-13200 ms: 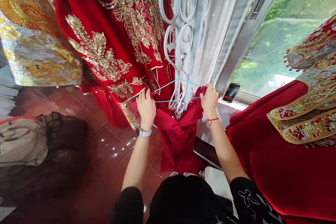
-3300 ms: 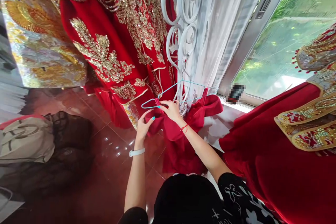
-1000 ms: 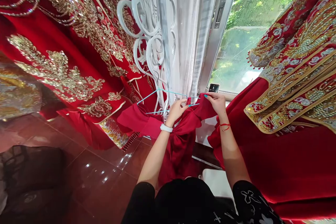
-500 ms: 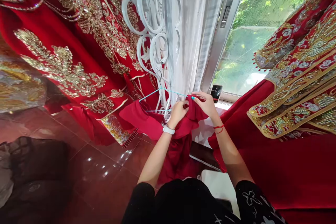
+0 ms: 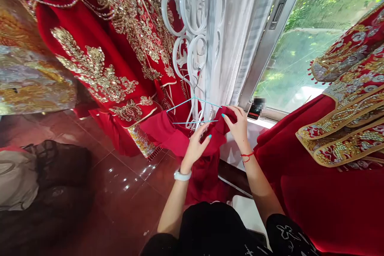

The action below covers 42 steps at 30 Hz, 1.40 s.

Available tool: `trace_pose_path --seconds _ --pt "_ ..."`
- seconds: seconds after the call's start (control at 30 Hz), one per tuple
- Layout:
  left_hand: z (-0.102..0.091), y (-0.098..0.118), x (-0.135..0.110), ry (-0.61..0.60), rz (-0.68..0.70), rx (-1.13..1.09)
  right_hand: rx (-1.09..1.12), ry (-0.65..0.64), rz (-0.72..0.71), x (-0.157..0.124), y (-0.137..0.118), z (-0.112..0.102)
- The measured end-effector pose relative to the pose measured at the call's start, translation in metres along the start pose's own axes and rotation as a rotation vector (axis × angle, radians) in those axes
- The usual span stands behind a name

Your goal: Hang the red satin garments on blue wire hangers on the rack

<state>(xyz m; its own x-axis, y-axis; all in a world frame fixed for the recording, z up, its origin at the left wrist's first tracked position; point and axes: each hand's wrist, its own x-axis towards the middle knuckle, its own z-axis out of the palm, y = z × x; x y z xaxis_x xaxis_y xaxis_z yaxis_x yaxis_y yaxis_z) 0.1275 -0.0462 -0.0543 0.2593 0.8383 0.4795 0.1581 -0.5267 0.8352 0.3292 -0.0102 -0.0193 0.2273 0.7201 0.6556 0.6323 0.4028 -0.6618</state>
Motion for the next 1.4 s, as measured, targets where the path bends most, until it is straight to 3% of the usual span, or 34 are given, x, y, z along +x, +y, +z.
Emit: trace_pose_path --seconds 0.1,0.17,0.23,0.27,0.33,0.43,0.47,0.6,0.63,0.73,0.8,0.87,0.97,1.03,1.1,1.17,1.27,1.4 --pt "-0.047 0.008 -0.014 0.34 -0.021 0.094 -0.037 0.066 -0.035 -0.011 -0.004 -0.001" --pt "-0.079 0.01 -0.014 0.618 -0.052 0.274 -0.081 0.09 -0.036 -0.015 -0.008 0.001" --pt "-0.104 0.007 -0.006 0.774 -0.081 0.515 -0.146 0.082 -0.022 -0.016 -0.013 0.005" --pt "-0.113 0.004 0.001 0.771 -0.084 0.624 -0.179 0.074 -0.013 -0.017 -0.017 0.008" --pt "-0.12 -0.002 0.015 0.638 -0.086 0.769 -0.217 0.09 -0.003 -0.018 -0.026 0.017" --pt "-0.115 -0.005 0.031 0.468 -0.148 0.861 -0.119 0.144 -0.034 -0.026 -0.044 0.038" --pt "-0.112 -0.003 0.034 0.468 -0.185 0.889 -0.039 0.099 -0.058 -0.031 -0.051 0.049" --pt "-0.101 0.012 0.029 0.529 -0.288 0.948 0.334 -0.338 -0.113 -0.057 -0.083 0.108" --pt "-0.102 0.016 0.026 0.514 -0.294 0.928 0.392 -0.387 -0.093 -0.064 -0.091 0.124" --pt "-0.107 0.024 0.013 0.411 -0.275 0.829 0.449 -0.383 0.036 -0.081 -0.108 0.161" --pt "-0.112 0.025 0.006 0.357 -0.256 0.787 0.432 -0.393 0.092 -0.085 -0.113 0.171" --pt "-0.114 0.023 0.001 0.345 -0.246 0.776 0.433 -0.467 0.072 -0.083 -0.111 0.164" --pt "-0.111 0.021 0.0 0.353 -0.247 0.795 0.437 -0.476 0.0 -0.067 -0.096 0.128" --pt "-0.106 0.021 0.002 0.368 -0.261 0.828 0.292 -0.255 0.021 -0.048 -0.078 0.096" --pt "-0.1 0.021 0.008 0.404 -0.286 0.878 -0.007 0.045 0.115 -0.025 -0.057 0.066" --pt "-0.094 0.02 0.014 0.452 -0.314 0.939 -0.264 0.146 0.173 -0.002 -0.037 0.044" --pt "-0.088 0.018 0.02 0.489 -0.33 1.013 -0.395 -0.001 0.13 0.023 -0.014 0.028" --pt "-0.087 0.016 0.019 0.455 -0.318 1.055 -0.448 -0.187 0.065 0.036 -0.003 0.019"
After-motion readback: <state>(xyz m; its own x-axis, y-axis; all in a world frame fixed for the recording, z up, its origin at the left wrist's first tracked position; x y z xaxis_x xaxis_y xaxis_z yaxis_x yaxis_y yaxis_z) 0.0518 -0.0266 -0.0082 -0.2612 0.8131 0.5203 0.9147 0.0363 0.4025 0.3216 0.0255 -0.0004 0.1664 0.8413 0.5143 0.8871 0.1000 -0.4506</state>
